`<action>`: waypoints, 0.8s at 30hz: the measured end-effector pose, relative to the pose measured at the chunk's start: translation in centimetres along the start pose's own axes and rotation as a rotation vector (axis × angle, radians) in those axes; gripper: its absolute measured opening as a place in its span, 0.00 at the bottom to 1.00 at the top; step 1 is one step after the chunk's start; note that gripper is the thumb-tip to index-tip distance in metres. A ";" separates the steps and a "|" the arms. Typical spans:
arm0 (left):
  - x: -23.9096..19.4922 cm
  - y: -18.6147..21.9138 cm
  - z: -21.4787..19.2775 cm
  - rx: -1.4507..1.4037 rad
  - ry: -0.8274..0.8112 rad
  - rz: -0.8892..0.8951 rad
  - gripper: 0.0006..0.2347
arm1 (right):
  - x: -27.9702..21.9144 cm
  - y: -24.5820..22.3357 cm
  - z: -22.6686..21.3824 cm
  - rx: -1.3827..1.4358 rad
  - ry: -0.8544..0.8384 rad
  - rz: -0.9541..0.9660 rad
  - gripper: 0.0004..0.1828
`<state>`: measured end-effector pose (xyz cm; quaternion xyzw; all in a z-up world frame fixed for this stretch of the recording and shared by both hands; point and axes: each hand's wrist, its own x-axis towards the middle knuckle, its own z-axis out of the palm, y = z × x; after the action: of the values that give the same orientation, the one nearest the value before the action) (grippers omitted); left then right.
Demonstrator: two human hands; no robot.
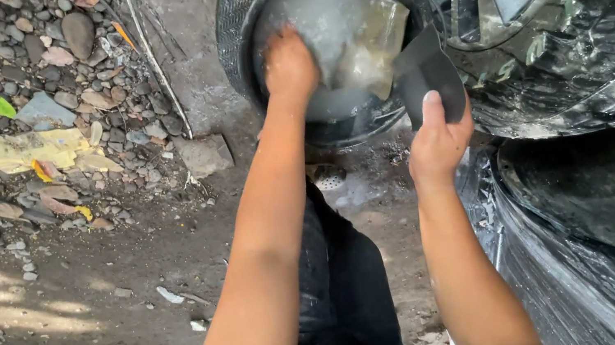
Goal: The person dips a sanding block into a bucket of water and scrubs the lower side panel of a white car. They repeatedly wet the block and sand the surface, focusing on the area near the wheel arch and door seam.
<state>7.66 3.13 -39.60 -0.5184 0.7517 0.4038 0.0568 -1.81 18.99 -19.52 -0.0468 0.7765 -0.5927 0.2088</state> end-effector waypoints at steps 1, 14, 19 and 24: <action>1.1 -1.0 1.6 -0.002 0.001 0.004 0.20 | -0.1 0.1 0.0 0.000 0.002 -0.004 0.16; 5.5 -7.9 23.6 -0.386 -0.346 -0.441 0.22 | 0.2 1.4 0.7 0.324 0.105 0.151 0.18; -0.5 3.9 4.1 -1.251 -0.144 -0.864 0.17 | 0.1 1.5 1.4 0.320 0.100 0.186 0.17; -6.7 9.0 -4.0 -1.409 -0.024 -0.463 0.14 | 0.0 1.0 2.9 0.223 0.043 0.063 0.20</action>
<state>4.64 6.57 -28.64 -0.5727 0.1850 0.7739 -0.1972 -0.54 16.66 -21.09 0.0139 0.7112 -0.6693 0.2145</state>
